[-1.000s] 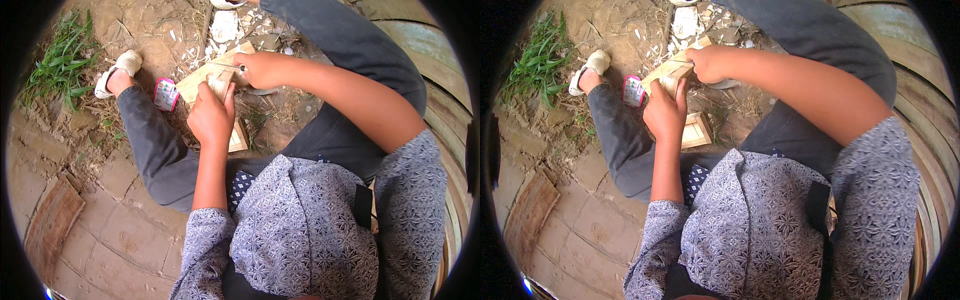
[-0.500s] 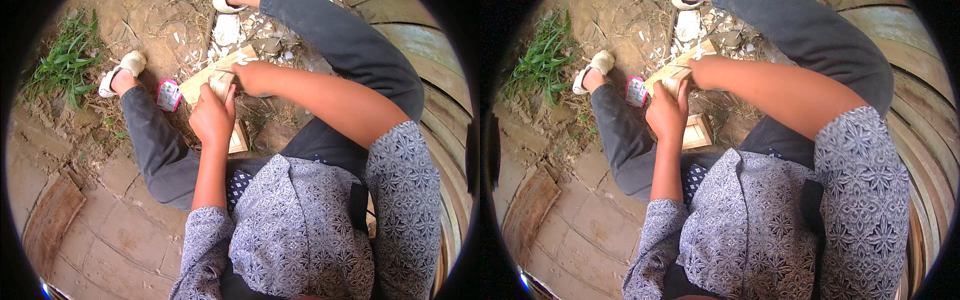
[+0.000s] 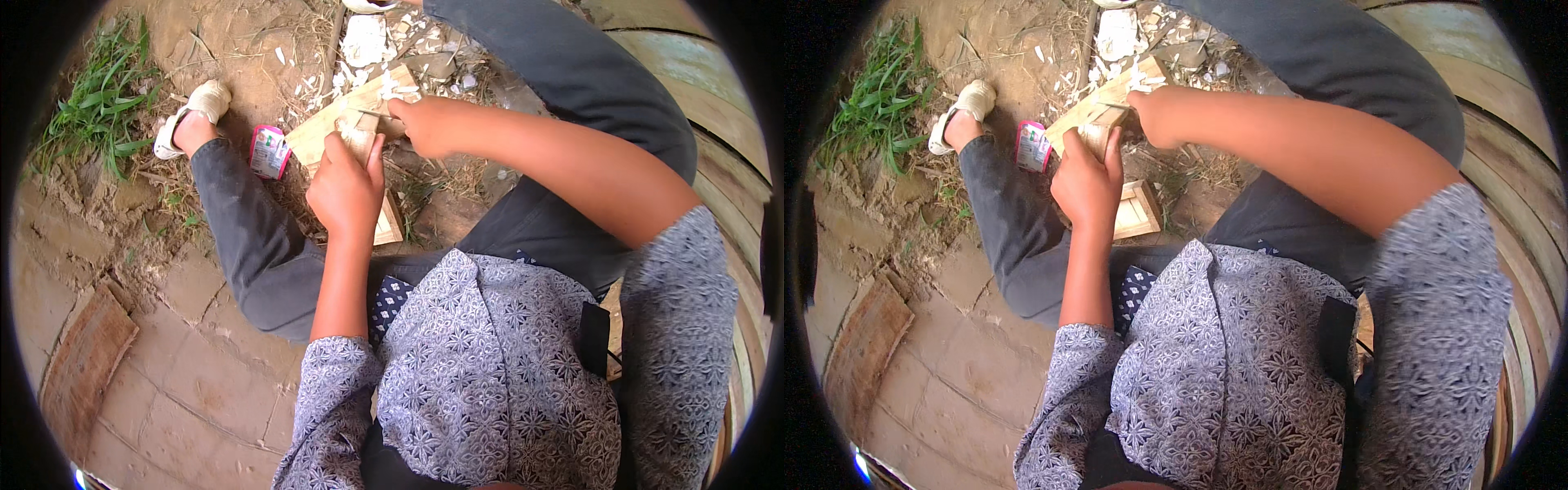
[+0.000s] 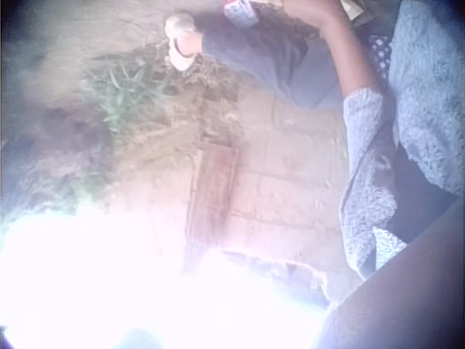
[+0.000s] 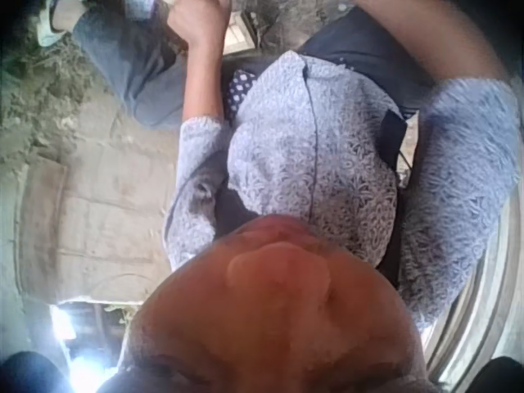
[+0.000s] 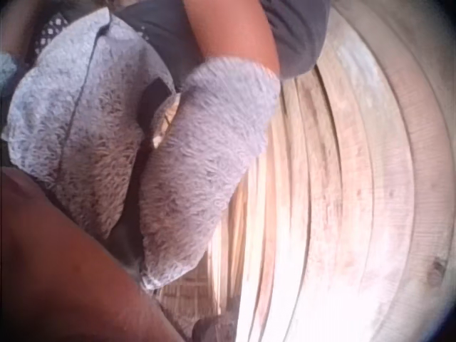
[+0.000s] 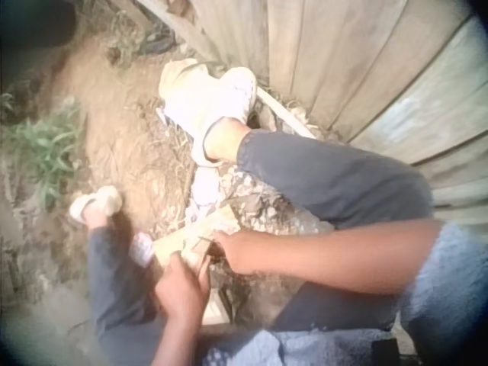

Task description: The person assembles a small wooden box by fitting together several flat wooden pieces. They use a small knife to carve and adjust the joints, then fit the lid onto the base.

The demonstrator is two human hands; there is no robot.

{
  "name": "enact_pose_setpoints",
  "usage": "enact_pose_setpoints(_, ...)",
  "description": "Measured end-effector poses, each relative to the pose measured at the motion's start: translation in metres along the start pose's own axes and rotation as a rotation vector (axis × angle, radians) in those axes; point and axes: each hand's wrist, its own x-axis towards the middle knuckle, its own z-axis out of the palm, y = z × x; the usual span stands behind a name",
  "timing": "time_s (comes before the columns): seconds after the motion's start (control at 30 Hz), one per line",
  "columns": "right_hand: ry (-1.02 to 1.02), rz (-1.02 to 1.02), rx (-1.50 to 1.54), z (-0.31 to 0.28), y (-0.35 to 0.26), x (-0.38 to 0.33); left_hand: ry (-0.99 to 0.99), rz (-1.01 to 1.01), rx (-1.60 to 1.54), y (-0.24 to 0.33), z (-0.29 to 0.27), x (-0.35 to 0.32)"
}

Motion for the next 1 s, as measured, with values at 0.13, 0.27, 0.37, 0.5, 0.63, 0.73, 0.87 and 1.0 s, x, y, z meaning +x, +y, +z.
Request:
enact_pose_setpoints(0.13, 0.067, -0.003, 0.012, 0.017, 0.01, 0.03, -0.023, -0.026, -0.028, 0.0, -0.001, 0.003)
enact_pose_setpoints(0.27, 0.022, -0.022, 0.064, 0.001, 0.019, 0.025, -0.054, -0.05, 0.012, -0.003, 0.0, 0.004)
enact_pose_setpoints(0.37, 0.006, -0.063, 0.169, -0.009, 0.007, -0.007, -0.031, -0.032, 0.022, -0.003, 0.0, 0.004)
enact_pose_setpoints(0.5, -0.009, -0.052, 0.089, -0.005, 0.003, -0.02, -0.025, -0.037, 0.005, -0.002, 0.0, 0.003)
enact_pose_setpoints(0.63, -0.01, -0.002, 0.113, -0.001, 0.002, -0.01, -0.048, -0.051, -0.029, 0.0, -0.001, 0.006)
enact_pose_setpoints(0.73, -0.023, -0.005, 0.055, -0.002, -0.004, -0.005, -0.038, -0.056, 0.009, 0.0, -0.001, 0.009)
enact_pose_setpoints(0.87, 0.028, -0.006, -0.015, 0.007, -0.008, -0.001, -0.014, -0.045, 0.078, -0.009, 0.003, 0.008)
enact_pose_setpoints(1.0, 0.065, -0.063, -0.028, 0.004, -0.003, -0.002, 0.009, -0.046, 0.066, -0.003, 0.001, 0.012)
